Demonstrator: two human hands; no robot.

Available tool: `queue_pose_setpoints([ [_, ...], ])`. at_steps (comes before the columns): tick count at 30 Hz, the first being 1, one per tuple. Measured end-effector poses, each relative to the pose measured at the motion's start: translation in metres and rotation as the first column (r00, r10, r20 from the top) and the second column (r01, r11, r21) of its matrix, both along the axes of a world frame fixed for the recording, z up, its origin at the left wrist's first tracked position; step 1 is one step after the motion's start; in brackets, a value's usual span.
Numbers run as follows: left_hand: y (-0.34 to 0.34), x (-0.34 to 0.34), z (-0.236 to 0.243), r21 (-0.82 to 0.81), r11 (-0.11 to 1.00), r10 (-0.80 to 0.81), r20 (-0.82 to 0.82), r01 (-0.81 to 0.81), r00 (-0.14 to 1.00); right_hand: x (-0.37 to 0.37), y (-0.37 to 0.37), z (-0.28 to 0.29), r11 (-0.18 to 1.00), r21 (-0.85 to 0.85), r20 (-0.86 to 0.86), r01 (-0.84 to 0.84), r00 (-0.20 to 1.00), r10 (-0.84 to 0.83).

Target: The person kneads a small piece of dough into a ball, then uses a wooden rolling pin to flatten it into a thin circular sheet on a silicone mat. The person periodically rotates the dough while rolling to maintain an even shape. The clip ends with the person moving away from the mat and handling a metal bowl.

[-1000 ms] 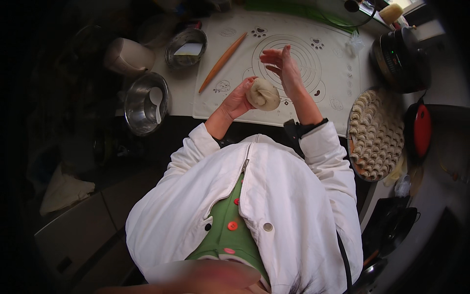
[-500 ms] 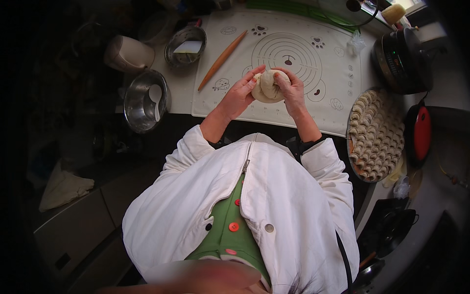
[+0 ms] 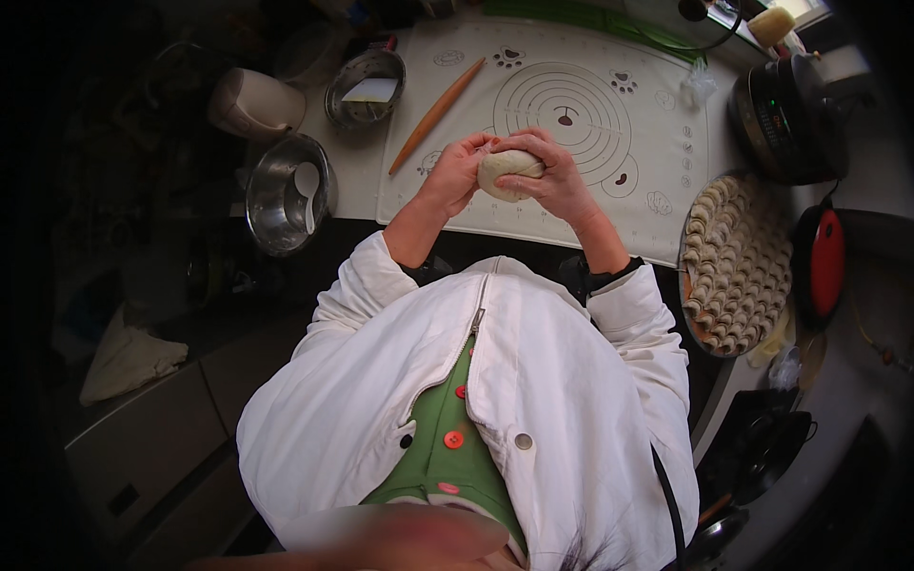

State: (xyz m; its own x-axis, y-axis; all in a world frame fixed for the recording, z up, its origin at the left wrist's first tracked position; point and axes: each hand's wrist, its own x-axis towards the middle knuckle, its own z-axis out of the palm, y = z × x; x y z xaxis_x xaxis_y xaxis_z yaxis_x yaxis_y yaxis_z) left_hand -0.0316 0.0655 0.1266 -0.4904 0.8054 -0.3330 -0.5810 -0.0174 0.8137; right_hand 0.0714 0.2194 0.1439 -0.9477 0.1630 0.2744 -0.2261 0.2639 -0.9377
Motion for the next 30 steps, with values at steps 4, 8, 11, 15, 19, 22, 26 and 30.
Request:
queue_pose_setpoints([
  [4, -0.002, 0.002, 0.012, 0.096, 0.995, -0.065, 0.271, 0.041, 0.960, -0.007, -0.009, -0.004, 0.977, 0.117, -0.054, 0.181, 0.983, -0.175],
  [8, -0.004, 0.005, 0.020, 0.236, 0.968, -0.126, 0.182, 0.081, 0.975, -0.009, -0.014, -0.009, 0.965, -0.131, 0.183, 0.228, 0.962, -0.202],
  [11, -0.001, 0.006, 0.017, 0.141, 0.978, -0.136, -0.135, 0.155, 0.981, -0.009, -0.013, -0.007, 0.976, -0.068, 0.249, 0.208, 0.951, -0.186],
  [15, 0.003, 0.002, 0.007, 0.127, 0.989, -0.070, -0.060, 0.077, 0.996, -0.007, -0.009, -0.002, 0.870, -0.439, 0.272, 0.226, 0.956, -0.111],
  [19, 0.008, -0.002, 0.000, 0.053, 0.994, -0.091, -0.144, 0.099, 0.985, -0.001, -0.006, -0.007, 0.874, -0.389, 0.410, 0.290, 0.904, -0.118],
  [22, 0.017, 0.000, -0.003, 0.022, 0.998, -0.056, -0.175, 0.061, 0.983, 0.003, -0.003, -0.020, 0.886, -0.301, 0.430, 0.352, 0.880, -0.204],
  [26, 0.030, 0.004, -0.006, -0.013, 0.996, -0.090, 0.022, 0.091, 0.996, 0.002, 0.009, -0.040, 0.778, -0.464, 0.469, 0.423, 0.863, -0.189],
  [30, 0.030, 0.013, -0.013, -0.030, 0.988, -0.148, 0.158, 0.154, 0.976, 0.004, 0.016, -0.046, 0.776, -0.463, 0.460, 0.428, 0.865, -0.202],
])
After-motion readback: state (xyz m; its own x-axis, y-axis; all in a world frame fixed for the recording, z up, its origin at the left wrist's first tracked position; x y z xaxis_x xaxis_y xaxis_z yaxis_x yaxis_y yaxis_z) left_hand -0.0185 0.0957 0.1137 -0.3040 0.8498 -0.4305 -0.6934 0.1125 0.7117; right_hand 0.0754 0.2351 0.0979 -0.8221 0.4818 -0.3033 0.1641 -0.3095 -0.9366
